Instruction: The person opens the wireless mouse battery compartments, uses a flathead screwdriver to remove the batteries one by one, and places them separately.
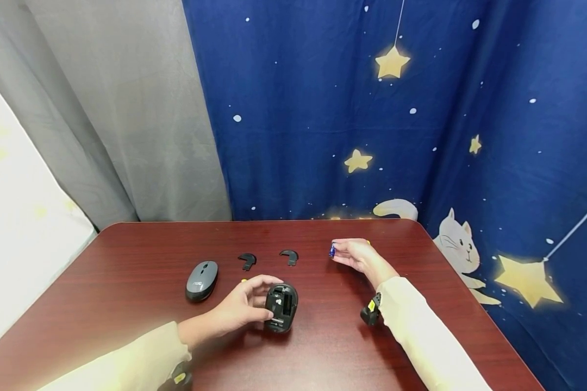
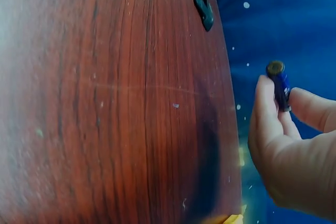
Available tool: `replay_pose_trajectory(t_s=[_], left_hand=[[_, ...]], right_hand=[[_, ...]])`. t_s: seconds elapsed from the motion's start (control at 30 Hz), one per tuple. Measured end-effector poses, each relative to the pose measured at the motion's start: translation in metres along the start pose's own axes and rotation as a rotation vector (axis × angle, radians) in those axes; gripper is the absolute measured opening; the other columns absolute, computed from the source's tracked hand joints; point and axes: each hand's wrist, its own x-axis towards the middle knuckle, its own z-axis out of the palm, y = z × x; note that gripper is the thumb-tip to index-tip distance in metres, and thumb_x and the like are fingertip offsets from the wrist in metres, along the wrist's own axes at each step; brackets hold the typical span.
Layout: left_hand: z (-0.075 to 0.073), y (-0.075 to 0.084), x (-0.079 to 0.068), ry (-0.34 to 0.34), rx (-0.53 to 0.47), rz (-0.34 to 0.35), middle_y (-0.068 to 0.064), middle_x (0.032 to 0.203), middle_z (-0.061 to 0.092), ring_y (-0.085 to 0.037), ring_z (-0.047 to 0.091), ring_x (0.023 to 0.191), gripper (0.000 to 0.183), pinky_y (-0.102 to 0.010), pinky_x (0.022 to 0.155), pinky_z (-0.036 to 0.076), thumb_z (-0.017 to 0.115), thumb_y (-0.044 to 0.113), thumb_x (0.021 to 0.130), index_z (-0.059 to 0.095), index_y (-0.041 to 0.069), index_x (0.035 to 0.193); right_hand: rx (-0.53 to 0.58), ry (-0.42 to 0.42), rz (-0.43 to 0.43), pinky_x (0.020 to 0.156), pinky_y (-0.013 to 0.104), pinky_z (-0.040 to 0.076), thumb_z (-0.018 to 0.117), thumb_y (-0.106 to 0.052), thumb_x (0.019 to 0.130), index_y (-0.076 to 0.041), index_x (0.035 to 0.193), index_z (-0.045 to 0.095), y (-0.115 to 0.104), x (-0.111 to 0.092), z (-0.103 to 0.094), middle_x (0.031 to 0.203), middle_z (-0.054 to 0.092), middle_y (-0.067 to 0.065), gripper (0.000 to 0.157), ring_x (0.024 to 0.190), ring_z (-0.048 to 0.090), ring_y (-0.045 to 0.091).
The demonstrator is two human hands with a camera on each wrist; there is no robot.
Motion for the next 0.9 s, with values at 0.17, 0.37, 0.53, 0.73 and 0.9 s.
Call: replay_pose_trajectory(t_s=[0.17, 0.37, 0.53, 0.73, 0.9], left_hand=[[0.004, -0.001, 0.000, -0.039, 0.242, 0.161, -0.005, 0.111, 0.064, -0.018, 0.064, 0.099, 0.056, -0.031, 0.081, 0.055, 0.068, -0.013, 0.079, 0.059, 0.015, 0.126], [0.005, 0.000, 0.000, -0.166, 0.612, 0.464, 0.004, 0.117, 0.061, -0.005, 0.057, 0.096, 0.053, -0.024, 0.067, 0.054, 0.065, -0.012, 0.082, 0.059, 0.018, 0.124], [0.004, 0.002, 0.004, -0.250, 0.854, 0.656, 0.002, 0.124, 0.059, -0.005, 0.054, 0.111, 0.053, -0.021, 0.090, 0.047, 0.062, -0.012, 0.080, 0.058, 0.016, 0.125], [0.003, -0.001, 0.010, -0.310, 1.090, 0.846, -0.002, 0.125, 0.060, -0.009, 0.053, 0.118, 0.046, -0.019, 0.097, 0.042, 0.062, -0.007, 0.083, 0.061, 0.014, 0.123], [0.003, -0.002, 0.015, -0.369, 1.255, 0.957, -0.003, 0.125, 0.060, -0.014, 0.054, 0.118, 0.030, -0.023, 0.103, 0.038, 0.059, 0.002, 0.094, 0.063, 0.015, 0.121]], right_hand=[[-0.006, 0.081, -0.013, 0.076, 0.032, 0.056, 0.049, 0.011, 0.095, 0.015, 0.139, 0.036, 0.002, 0.004, -0.003, 0.084, 0.066, 0.004, 0.046, 0.076, 0.066, 0.013], [-0.025, 0.118, -0.002, 0.075, 0.032, 0.057, 0.052, 0.010, 0.094, 0.015, 0.135, 0.042, 0.005, 0.010, -0.005, 0.081, 0.066, 0.003, 0.042, 0.074, 0.066, 0.013], [-0.026, 0.135, 0.026, 0.077, 0.033, 0.056, 0.053, 0.009, 0.094, 0.013, 0.138, 0.042, 0.006, 0.013, -0.006, 0.080, 0.066, 0.004, 0.045, 0.072, 0.065, 0.016], [-0.050, 0.146, 0.024, 0.076, 0.035, 0.057, 0.054, 0.010, 0.093, 0.014, 0.136, 0.044, 0.011, 0.017, -0.007, 0.080, 0.066, 0.006, 0.045, 0.071, 0.064, 0.017], [-0.096, 0.187, 0.046, 0.072, 0.034, 0.057, 0.057, 0.009, 0.092, 0.013, 0.136, 0.046, 0.013, 0.021, -0.008, 0.081, 0.065, 0.007, 0.045, 0.069, 0.063, 0.017]])
